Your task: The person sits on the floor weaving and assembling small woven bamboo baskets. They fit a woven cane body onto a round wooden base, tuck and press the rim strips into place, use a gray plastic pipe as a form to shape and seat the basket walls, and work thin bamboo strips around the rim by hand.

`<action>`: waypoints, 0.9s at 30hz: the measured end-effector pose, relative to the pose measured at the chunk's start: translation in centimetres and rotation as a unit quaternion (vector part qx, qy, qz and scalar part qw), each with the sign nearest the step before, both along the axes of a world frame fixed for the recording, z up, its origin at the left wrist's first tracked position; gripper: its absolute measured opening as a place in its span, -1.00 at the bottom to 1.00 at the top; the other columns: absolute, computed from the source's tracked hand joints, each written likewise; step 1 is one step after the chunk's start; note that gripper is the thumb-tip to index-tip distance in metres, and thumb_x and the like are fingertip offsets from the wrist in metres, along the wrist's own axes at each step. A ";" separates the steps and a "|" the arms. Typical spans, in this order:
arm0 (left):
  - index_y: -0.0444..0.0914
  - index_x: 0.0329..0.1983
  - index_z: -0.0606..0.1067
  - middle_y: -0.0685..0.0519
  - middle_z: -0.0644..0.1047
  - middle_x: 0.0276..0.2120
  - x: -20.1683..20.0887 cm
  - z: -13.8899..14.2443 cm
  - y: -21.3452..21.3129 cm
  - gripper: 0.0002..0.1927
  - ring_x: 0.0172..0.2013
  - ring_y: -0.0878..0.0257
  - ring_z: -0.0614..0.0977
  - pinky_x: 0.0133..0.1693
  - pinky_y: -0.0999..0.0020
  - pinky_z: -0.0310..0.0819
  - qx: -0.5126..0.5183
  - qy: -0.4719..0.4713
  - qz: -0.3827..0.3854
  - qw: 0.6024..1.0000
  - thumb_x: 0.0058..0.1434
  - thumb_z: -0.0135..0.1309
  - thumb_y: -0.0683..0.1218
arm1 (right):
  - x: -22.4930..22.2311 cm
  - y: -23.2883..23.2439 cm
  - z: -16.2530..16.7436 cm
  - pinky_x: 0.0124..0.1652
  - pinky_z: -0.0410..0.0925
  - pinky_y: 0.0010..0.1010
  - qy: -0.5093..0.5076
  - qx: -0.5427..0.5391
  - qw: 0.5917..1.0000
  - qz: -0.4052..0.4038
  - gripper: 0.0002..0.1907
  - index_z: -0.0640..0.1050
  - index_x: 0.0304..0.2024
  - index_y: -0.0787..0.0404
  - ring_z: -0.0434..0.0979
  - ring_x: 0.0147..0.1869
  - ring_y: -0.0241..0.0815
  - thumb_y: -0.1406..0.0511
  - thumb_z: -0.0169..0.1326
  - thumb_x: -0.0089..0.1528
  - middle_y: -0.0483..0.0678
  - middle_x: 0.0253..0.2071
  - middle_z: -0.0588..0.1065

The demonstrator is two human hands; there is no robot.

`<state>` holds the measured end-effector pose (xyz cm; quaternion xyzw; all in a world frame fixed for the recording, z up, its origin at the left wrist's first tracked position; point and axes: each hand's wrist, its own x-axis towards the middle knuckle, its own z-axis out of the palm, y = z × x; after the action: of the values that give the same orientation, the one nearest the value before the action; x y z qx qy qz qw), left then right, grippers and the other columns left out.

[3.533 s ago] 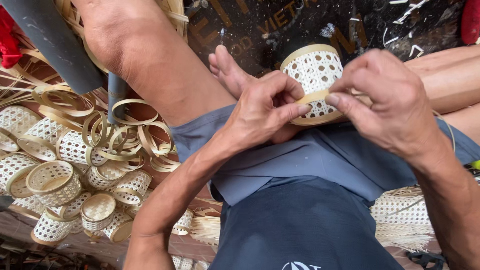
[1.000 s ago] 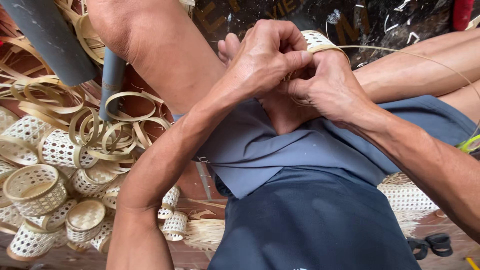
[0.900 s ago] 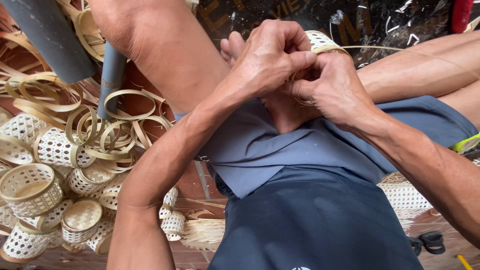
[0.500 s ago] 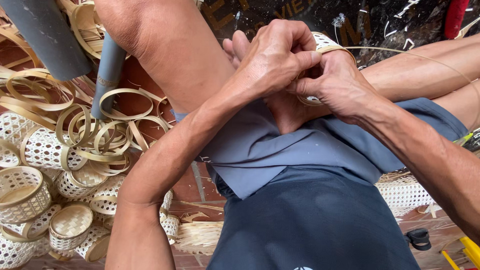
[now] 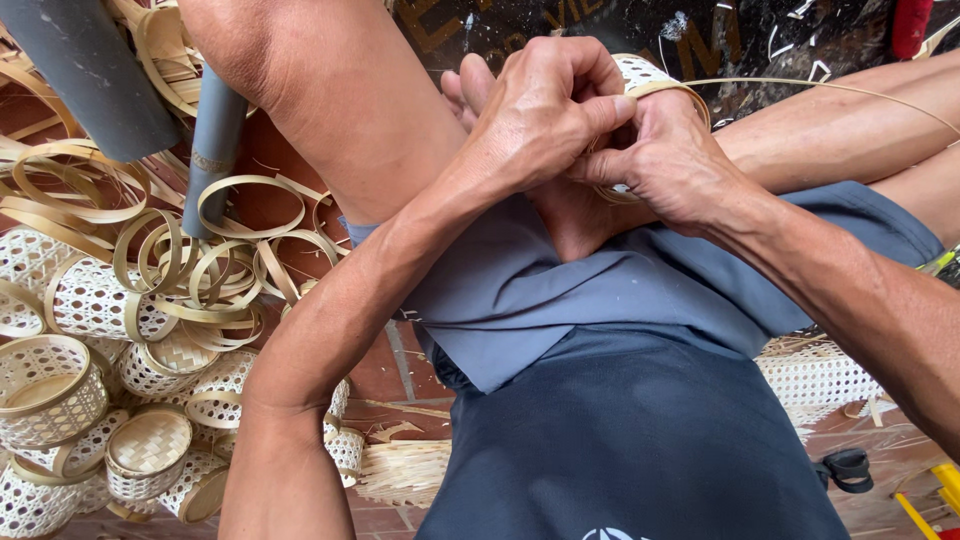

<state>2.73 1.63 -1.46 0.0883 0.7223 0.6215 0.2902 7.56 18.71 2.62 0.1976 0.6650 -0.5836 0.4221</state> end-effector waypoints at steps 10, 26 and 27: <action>-0.33 -0.22 0.57 0.13 0.57 -0.41 1.7 -0.5 -1.4 -0.86 -0.36 0.43 0.55 -0.30 0.47 0.50 0.077 -0.079 0.043 0.993 0.30 0.27 -0.16 | -1.3 1.0 6.1 -0.18 0.41 -0.28 0.277 0.165 0.919 0.227 -0.82 0.59 -0.10 0.42 0.59 -0.18 -0.01 0.42 0.19 0.28 0.15 -0.22 0.57; -0.31 0.17 0.56 0.11 0.59 -0.18 4.9 -0.4 -1.3 -0.70 -0.21 0.42 0.53 -0.09 0.51 0.48 0.029 -0.059 0.064 0.996 0.41 0.22 -0.13 | 4.8 0.0 -0.2 -0.22 0.19 -0.19 0.625 0.266 0.693 0.241 -0.83 0.61 -0.22 0.35 0.35 -0.27 -0.10 0.40 0.25 0.15 -0.10 -0.41 0.34; -0.31 0.17 0.56 0.11 0.60 -0.17 5.0 -0.5 -1.4 -0.70 -0.20 0.42 0.53 -0.08 0.51 0.48 0.031 -0.068 0.064 0.995 0.41 0.23 -0.14 | 4.7 0.0 -0.2 -0.23 0.19 -0.19 0.627 0.262 0.694 0.239 -0.84 0.61 -0.23 0.34 0.36 -0.27 -0.10 0.39 0.25 0.15 -0.10 -0.41 0.34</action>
<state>7.70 0.27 -2.01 0.0079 0.6853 0.6656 0.2954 12.25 18.72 2.45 -0.2768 0.9260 -0.2541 -0.0362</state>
